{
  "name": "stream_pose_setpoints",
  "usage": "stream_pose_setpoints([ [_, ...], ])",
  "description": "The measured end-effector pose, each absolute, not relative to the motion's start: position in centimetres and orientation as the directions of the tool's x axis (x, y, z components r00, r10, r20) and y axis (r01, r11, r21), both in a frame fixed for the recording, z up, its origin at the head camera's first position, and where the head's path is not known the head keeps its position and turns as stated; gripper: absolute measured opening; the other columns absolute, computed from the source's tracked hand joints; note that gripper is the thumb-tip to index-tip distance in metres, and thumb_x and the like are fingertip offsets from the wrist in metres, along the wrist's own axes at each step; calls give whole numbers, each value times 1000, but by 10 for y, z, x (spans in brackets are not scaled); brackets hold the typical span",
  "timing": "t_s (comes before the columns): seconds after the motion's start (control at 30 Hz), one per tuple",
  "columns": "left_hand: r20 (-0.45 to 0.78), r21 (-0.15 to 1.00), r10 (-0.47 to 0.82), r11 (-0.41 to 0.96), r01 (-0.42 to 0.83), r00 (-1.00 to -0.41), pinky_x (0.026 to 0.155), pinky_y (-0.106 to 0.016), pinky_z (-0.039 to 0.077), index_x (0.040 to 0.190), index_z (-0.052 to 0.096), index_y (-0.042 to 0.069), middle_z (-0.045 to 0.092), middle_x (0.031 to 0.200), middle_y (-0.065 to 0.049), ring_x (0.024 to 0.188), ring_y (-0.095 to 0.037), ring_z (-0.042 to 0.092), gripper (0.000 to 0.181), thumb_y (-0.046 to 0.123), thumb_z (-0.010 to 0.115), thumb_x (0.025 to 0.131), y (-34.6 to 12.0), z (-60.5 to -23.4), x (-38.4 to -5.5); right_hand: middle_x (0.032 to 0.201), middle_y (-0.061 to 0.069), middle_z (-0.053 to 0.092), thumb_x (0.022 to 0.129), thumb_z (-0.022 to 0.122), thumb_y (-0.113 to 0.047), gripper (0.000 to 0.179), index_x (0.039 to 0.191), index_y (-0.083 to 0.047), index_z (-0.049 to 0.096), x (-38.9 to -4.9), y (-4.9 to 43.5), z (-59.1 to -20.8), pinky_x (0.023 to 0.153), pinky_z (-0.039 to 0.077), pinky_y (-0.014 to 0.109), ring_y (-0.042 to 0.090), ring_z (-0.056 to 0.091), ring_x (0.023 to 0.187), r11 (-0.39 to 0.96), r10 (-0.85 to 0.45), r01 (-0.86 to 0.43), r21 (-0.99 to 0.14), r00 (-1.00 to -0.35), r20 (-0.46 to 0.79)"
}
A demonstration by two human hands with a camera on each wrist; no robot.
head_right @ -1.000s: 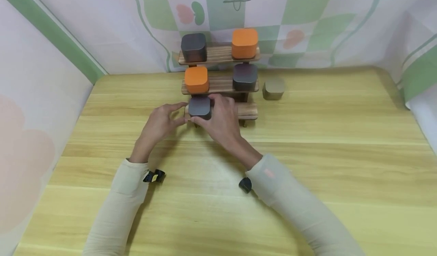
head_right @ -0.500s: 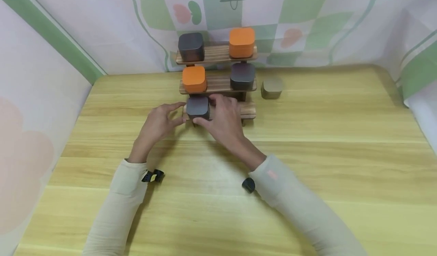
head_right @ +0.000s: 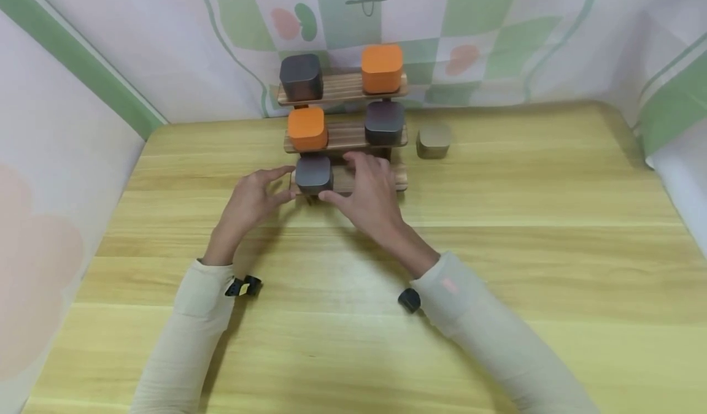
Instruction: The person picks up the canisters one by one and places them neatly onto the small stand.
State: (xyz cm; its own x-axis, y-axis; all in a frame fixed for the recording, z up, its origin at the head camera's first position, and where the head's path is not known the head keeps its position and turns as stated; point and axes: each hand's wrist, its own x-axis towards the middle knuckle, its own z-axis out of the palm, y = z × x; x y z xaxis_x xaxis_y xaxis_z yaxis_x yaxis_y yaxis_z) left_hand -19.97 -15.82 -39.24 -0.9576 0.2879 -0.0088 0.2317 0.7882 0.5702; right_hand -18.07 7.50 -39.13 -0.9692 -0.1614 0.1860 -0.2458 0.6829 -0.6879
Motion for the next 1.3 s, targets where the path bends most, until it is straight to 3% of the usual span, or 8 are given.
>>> stream_pose_setpoints([
  [0.3, -10, 557, 275, 800, 223, -961, 93, -46, 49, 143, 57, 11, 62, 133, -17, 86, -27, 56, 52, 22, 72, 95, -164, -394, -198, 125, 14, 61, 80, 87, -34, 71, 133, 0, 55, -179, 81, -392, 112, 24, 53, 35, 47, 120, 676, -190, -283, -681, -959, 210],
  [0.57, 4, 554, 284, 798, 238, -959, 96, -47, 49, 142, 57, 11, 60, 135, -17, 84, -28, 56, 51, 22, 72, 95, -169, -395, -199, 127, 15, 59, 81, 86, -30, 69, 134, 1, 55, -178, 94, -392, 113, 23, 52, 37, 44, 125, 655, -172, -275, -704, -961, 216],
  [0.73, -2, 546, 280, 805, 234, -960, 81, -42, 51, 142, 57, 11, 63, 131, -18, 67, -22, 48, 52, 21, 73, 94, -171, -394, -200, 131, 17, 58, 82, 86, -29, 68, 134, 2, 55, -180, 104, -395, 111, 26, 51, 37, 44, 125, 655, -165, -275, -704, -961, 221],
  [0.9, -12, 549, 280, 804, 227, -960, 63, -40, 46, 143, 57, 11, 66, 122, -18, 56, -19, 42, 51, 21, 72, 95, -172, -395, -200, 131, 19, 59, 82, 86, -28, 67, 133, 3, 56, -183, 115, -395, 107, 30, 52, 38, 44, 123, 664, -157, -269, -698, -962, 222],
  [1.03, -13, 555, 278, 801, 225, -960, 84, -45, 52, 143, 57, 10, 61, 133, -18, 80, -27, 58, 51, 21, 72, 95, -172, -396, -200, 128, 21, 60, 82, 86, -26, 65, 131, 5, 57, -184, 125, -396, 108, 29, 55, 41, 45, 123, 671, -154, -283, -686, -957, 245],
  [1.13, -16, 552, 276, 804, 221, -961, 98, -47, 48, 143, 57, 10, 58, 138, -17, 99, -31, 59, 52, 21, 72, 95, -172, -395, -199, 128, 21, 60, 82, 86, -24, 63, 130, 6, 57, -185, 131, -395, 110, 27, 56, 42, 45, 125, 672, -151, -288, -683, -955, 254],
  [1.2, -16, 550, 273, 806, 219, -962, 100, -48, 47, 143, 57, 11, 57, 139, -17, 101, -32, 60, 52, 21, 73, 94, -172, -395, -199, 129, 21, 59, 82, 86, -24, 63, 130, 6, 57, -186, 134, -394, 111, 26, 56, 42, 44, 126, 672, -144, -279, -686, -958, 248],
  [1.3, -21, 547, 266, 810, 212, -964, 94, -47, 50, 143, 56, 12, 58, 138, -17, 91, -32, 59, 52, 22, 73, 94, -171, -395, -199, 131, 22, 58, 83, 85, -25, 64, 132, 5, 56, -187, 138, -393, 112, 25, 55, 42, 42, 128, 677, -135, -260, -688, -964, 231],
])
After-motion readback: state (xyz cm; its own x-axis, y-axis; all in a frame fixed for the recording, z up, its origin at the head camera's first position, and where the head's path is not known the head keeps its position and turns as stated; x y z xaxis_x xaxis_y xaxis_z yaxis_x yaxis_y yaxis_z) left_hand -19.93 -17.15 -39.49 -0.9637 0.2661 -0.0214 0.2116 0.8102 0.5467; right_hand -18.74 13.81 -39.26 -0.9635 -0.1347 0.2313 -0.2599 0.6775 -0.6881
